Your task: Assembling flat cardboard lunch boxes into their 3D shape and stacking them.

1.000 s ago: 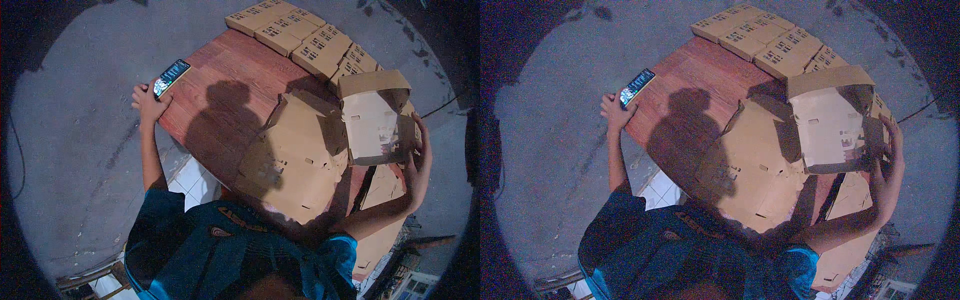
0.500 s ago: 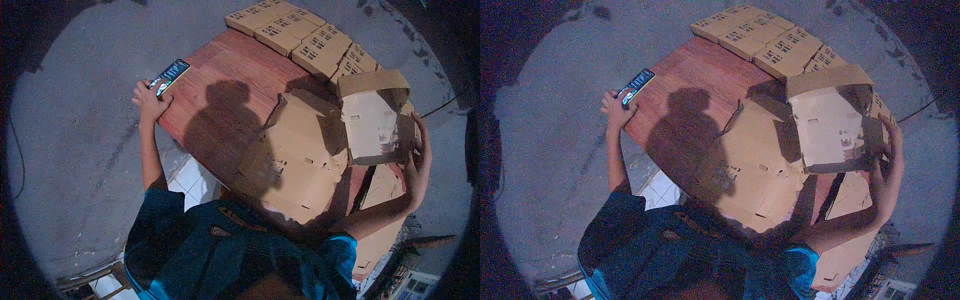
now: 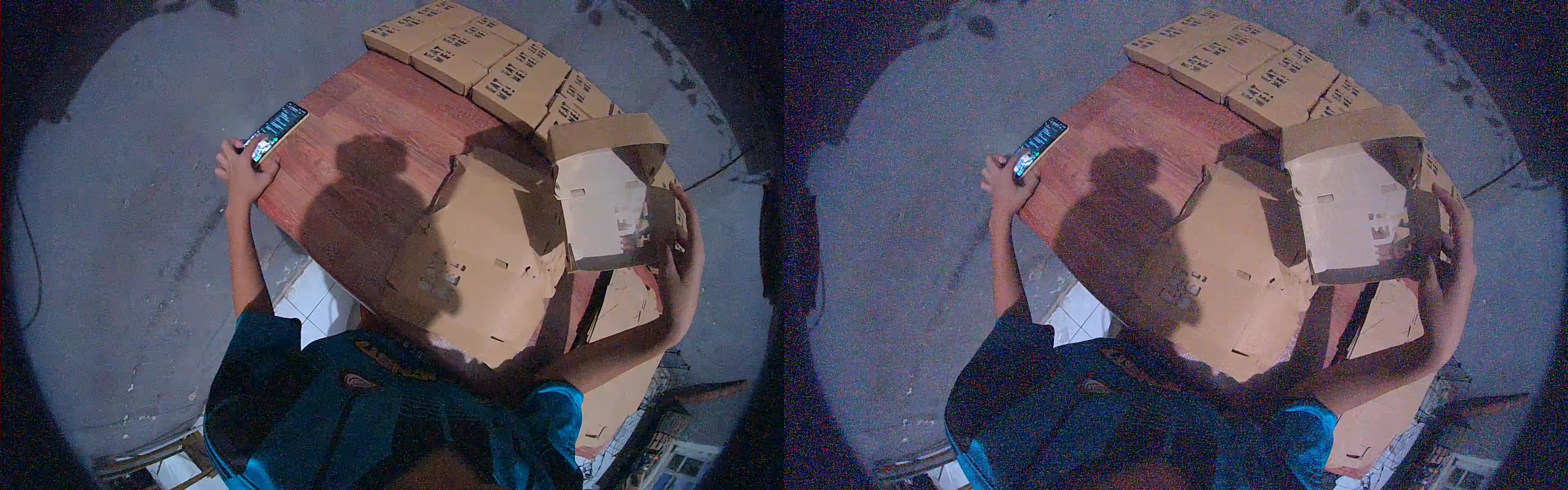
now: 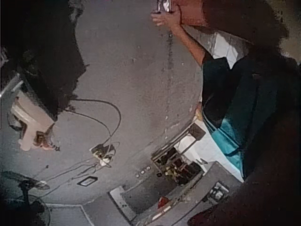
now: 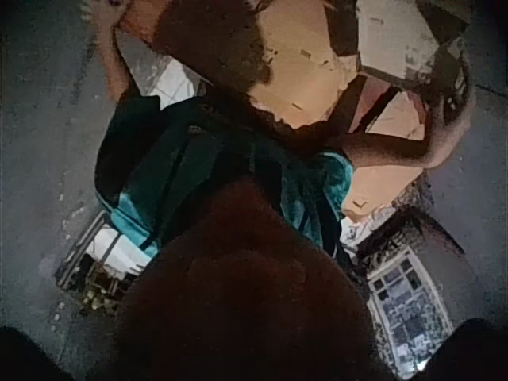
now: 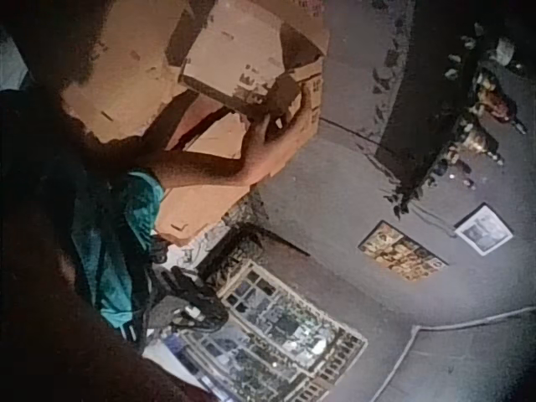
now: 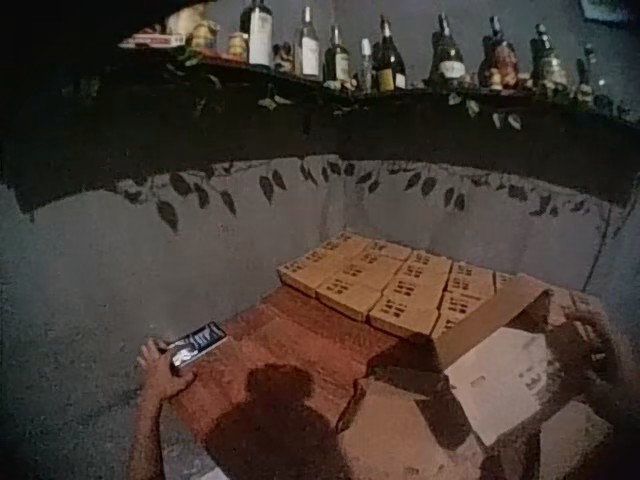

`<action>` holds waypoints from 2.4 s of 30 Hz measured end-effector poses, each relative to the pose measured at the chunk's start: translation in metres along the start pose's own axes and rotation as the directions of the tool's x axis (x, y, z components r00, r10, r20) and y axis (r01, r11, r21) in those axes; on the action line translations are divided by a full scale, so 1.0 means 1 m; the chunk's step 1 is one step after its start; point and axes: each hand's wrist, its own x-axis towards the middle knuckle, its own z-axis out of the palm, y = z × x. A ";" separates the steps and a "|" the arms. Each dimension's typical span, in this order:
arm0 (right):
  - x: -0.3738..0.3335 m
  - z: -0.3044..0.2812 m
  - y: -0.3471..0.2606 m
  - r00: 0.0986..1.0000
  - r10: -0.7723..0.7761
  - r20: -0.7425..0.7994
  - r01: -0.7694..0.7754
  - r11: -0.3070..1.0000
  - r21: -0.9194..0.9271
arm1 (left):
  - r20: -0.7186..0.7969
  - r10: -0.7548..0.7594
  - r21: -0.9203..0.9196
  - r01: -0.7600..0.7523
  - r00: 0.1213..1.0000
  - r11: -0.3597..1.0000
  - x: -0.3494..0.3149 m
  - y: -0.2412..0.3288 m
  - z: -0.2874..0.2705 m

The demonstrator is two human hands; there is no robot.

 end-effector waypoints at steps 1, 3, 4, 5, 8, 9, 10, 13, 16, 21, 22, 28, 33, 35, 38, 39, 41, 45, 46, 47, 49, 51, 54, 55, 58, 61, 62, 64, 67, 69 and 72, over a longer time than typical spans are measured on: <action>0.000 -0.001 0.000 0.999 -0.034 0.016 0.034 0.999 -0.013 | 0.032 -0.018 -0.002 0.018 0.999 1.000 0.000 -0.001 0.001; 0.001 -0.003 0.001 0.999 -0.037 0.001 0.037 0.997 -0.066 | -0.081 -0.119 -0.018 0.118 0.990 0.993 -0.001 -0.002 0.001; 0.001 -0.003 0.002 0.998 -0.057 0.029 0.058 0.997 -0.046 | -0.082 -0.119 -0.019 0.118 0.989 0.993 -0.001 -0.002 0.000; 0.002 -0.004 0.002 0.998 -0.058 0.012 0.059 0.991 -0.120 | -0.089 -0.188 0.024 0.191 0.978 0.981 -0.002 -0.003 0.000; 0.002 -0.005 0.001 0.999 -0.050 0.006 0.050 0.991 -0.126 | -0.010 -0.266 0.045 0.266 0.964 0.963 -0.002 -0.003 -0.004; 0.002 -0.005 0.001 0.999 -0.047 0.005 0.047 0.991 -0.129 | 0.023 -0.249 0.030 0.248 0.968 0.968 -0.002 -0.003 -0.005; 0.002 -0.004 0.001 0.999 -0.036 0.029 0.037 0.998 -0.057 | 0.081 -0.272 0.021 0.272 0.959 0.962 -0.001 -0.002 -0.006; 0.001 0.000 0.000 1.000 0.005 0.002 -0.004 0.999 -0.032 | 0.080 -0.087 -0.012 0.089 0.993 0.996 0.000 0.000 -0.006; 0.000 0.002 0.000 0.999 0.037 -0.035 -0.037 0.999 -0.008 | 0.118 -0.029 -0.008 0.030 0.993 1.000 0.002 0.003 -0.006; 0.000 -0.001 0.001 1.000 0.001 -0.021 -0.002 1.000 -0.031 | 0.172 0.025 -0.012 -0.024 0.985 1.000 0.005 0.003 -0.006; -0.001 -0.001 0.001 1.000 -0.018 0.002 0.018 1.000 -0.024 | 0.193 0.011 -0.010 -0.009 0.981 1.000 0.005 0.002 -0.005; -0.001 0.000 0.002 0.999 0.040 -0.019 -0.040 0.999 0.008 | 0.040 -0.133 -0.073 0.136 0.990 0.988 0.003 -0.005 0.002; 0.002 -0.003 0.002 0.999 -0.028 0.020 0.029 0.997 -0.073 | 0.071 -0.297 0.122 0.288 0.952 0.950 0.004 0.006 -0.005; 0.002 -0.004 0.003 0.999 -0.027 0.047 0.029 0.998 -0.059 | 0.085 -0.328 0.133 0.315 0.941 0.940 0.004 0.015 -0.009; 0.002 -0.003 0.004 0.999 -0.041 -0.017 0.040 0.997 -0.068 | 0.057 -0.339 0.142 0.328 0.939 0.934 0.002 0.023 -0.012; 0.002 -0.003 0.005 0.999 -0.046 -0.019 0.044 0.995 -0.092 | 0.021 -0.332 0.148 0.325 0.943 0.934 0.002 0.024 -0.012; 0.001 -0.004 0.004 0.998 -0.053 -0.018 0.050 0.992 -0.115 | 0.018 -0.330 0.148 0.324 0.944 0.935 0.001 0.022 -0.010; 0.001 -0.005 0.003 1.000 0.031 -0.005 -0.031 0.996 -0.081 | -0.001 -0.320 0.044 0.320 0.947 0.946 -0.001 0.011 -0.004; 0.001 -0.005 0.002 0.998 0.049 0.033 -0.050 0.999 0.011 | 0.006 -0.316 0.039 0.316 0.949 0.948 -0.001 0.009 -0.002; 0.001 -0.004 0.002 0.999 0.051 0.010 -0.050 0.997 -0.059 | -0.023 -0.301 0.030 0.301 0.953 0.953 -0.001 0.008 -0.002; 0.000 -0.003 0.001 0.999 -0.025 0.029 0.026 0.999 -0.036 | -0.053 -0.286 0.023 0.287 0.957 0.958 -0.002 0.008 -0.002; 0.000 -0.002 0.000 1.000 -0.009 -0.011 0.009 0.997 -0.078 | -0.050 -0.312 0.044 0.314 0.949 0.948 -0.003 0.011 -0.004; 0.000 -0.002 -0.001 1.000 0.024 -0.008 -0.025 0.995 -0.095 | -0.073 -0.331 0.018 0.333 0.941 0.943 -0.003 0.018 -0.009; 0.000 -0.001 -0.001 1.000 0.027 0.011 -0.026 0.997 -0.068 | -0.085 -0.314 0.017 0.316 0.946 0.949 -0.003 0.020 -0.011; 0.000 0.001 0.000 0.999 -0.047 0.011 0.047 0.998 -0.041 | -0.016 -0.432 0.058 0.432 0.902 0.900 -0.003 0.026 -0.016; 0.000 0.002 0.000 0.999 -0.037 0.004 0.037 0.999 -0.030 | -0.023 -0.424 0.006 0.424 0.906 0.906 -0.003 0.027 -0.016; 0.000 0.002 0.000 0.998 -0.051 -0.022 0.050 0.996 -0.078 | -0.006 -0.439 0.021 0.439 0.898 0.898 -0.003 0.027 -0.015; 0.000 0.002 -0.002 1.000 0.019 0.012 -0.019 1.000 0.002 | 0.010 -0.452 0.036 0.452 0.892 0.891 -0.004 0.022 -0.010; -0.003 0.001 -0.005 0.998 0.064 0.009 -0.064 0.997 0.030 | -0.031 -0.434 0.024 0.435 0.900 0.900 -0.005 0.011 -0.001; -0.003 0.000 -0.006 0.999 -0.029 -0.018 0.028 0.998 -0.063 | -0.020 -0.431 -0.030 0.430 0.902 0.902 -0.004 0.002 0.004; -0.005 0.000 -0.008 0.995 -0.086 -0.052 0.079 0.990 -0.118 | -0.072 -0.271 -0.262 0.244 0.960 0.934 -0.001 -0.005 0.004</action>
